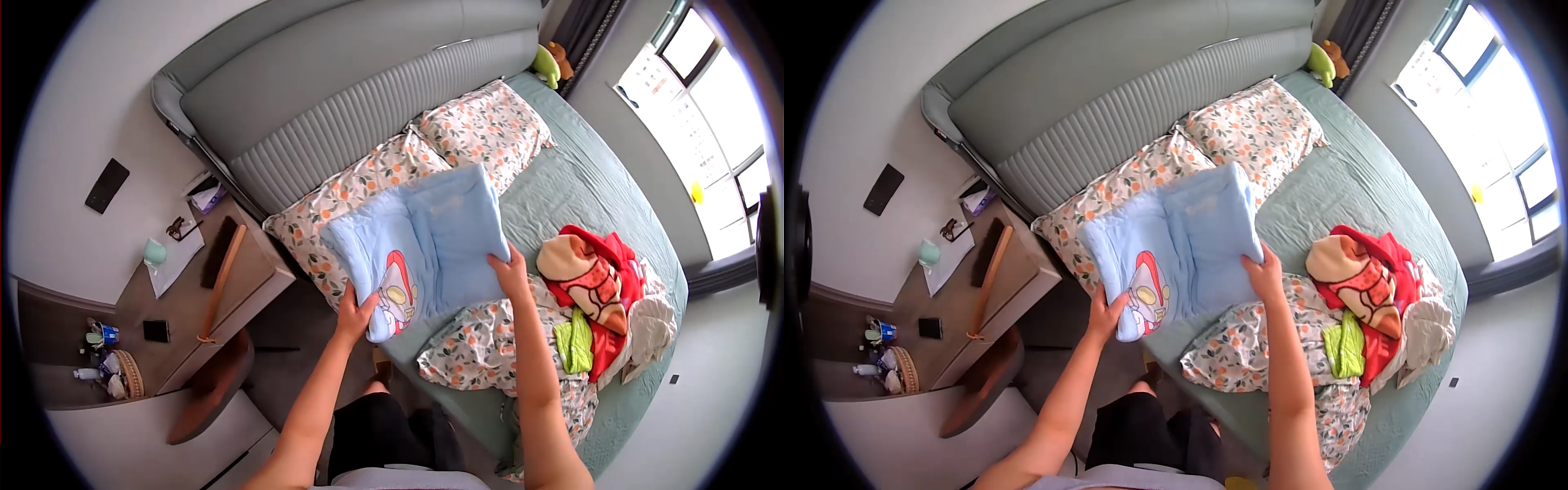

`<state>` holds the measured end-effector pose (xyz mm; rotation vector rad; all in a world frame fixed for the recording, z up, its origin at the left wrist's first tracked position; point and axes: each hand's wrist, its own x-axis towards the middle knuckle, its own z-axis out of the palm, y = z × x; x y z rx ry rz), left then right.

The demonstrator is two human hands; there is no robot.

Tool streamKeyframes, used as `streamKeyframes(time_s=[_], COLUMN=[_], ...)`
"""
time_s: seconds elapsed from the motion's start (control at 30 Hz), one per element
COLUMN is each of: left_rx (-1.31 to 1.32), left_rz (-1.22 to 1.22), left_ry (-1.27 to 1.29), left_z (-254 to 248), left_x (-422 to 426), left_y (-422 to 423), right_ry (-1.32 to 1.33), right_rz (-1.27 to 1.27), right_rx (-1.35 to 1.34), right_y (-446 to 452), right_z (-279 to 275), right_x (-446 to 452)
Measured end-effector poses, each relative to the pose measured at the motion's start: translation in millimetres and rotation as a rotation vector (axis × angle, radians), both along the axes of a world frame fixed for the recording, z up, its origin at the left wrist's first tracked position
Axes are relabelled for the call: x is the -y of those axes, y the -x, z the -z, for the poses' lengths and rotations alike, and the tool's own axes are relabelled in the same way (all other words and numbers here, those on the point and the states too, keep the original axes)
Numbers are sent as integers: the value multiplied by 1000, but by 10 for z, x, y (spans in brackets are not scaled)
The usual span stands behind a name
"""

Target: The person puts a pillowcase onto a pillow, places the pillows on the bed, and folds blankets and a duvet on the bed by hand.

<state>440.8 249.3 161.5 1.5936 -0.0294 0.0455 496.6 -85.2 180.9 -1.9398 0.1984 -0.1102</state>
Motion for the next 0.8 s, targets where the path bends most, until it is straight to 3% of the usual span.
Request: streamKeyframes(time_s=[0.1,0.13,0.2,0.23,0.27,0.33,0.4,0.47,0.53,0.6,0.7,0.8], left_rx=[52,4,-90,-364,-305,-177,-80,42,-73,-218,-295,-276], left_rz=[-112,-144,-203,-251,-291,-358,-189,-17,144,271,337,344], left_ry=[-123,-194,-335,-317,-556,-1035,-1118,-1125,-1279,-1293,-1308,-1346], left_z=[13,139,361,390,536,887,1011,1283,1530,1687,1806,1861], left_x=[-438,-588,-813,-876,-919,-965,-880,-775,-706,-712,-710,-703], left_y=[-434,-519,-698,-718,-753,-811,-994,-1195,-1254,-1307,-1387,-1400], right_ry=[312,467,627,726,824,705,685,704,799,776,751,528], right_rz=[100,138,239,218,198,12,-145,-295,-540,-590,-615,-569], right_rx=[80,-102,-89,-60,-31,24,93,-52,-415,-517,-438,-169], right_y=[-934,-1116,-1507,-1617,-1694,-1734,-1651,-1530,-1427,-1352,-1391,-1241], right_z=[-29,-239,78,278,455,865,1309,1627,1756,1919,1976,2163], right_x=[-274,-467,-621,-729,-887,-1250,-1672,-2049,-2248,-2262,-2139,-1844])
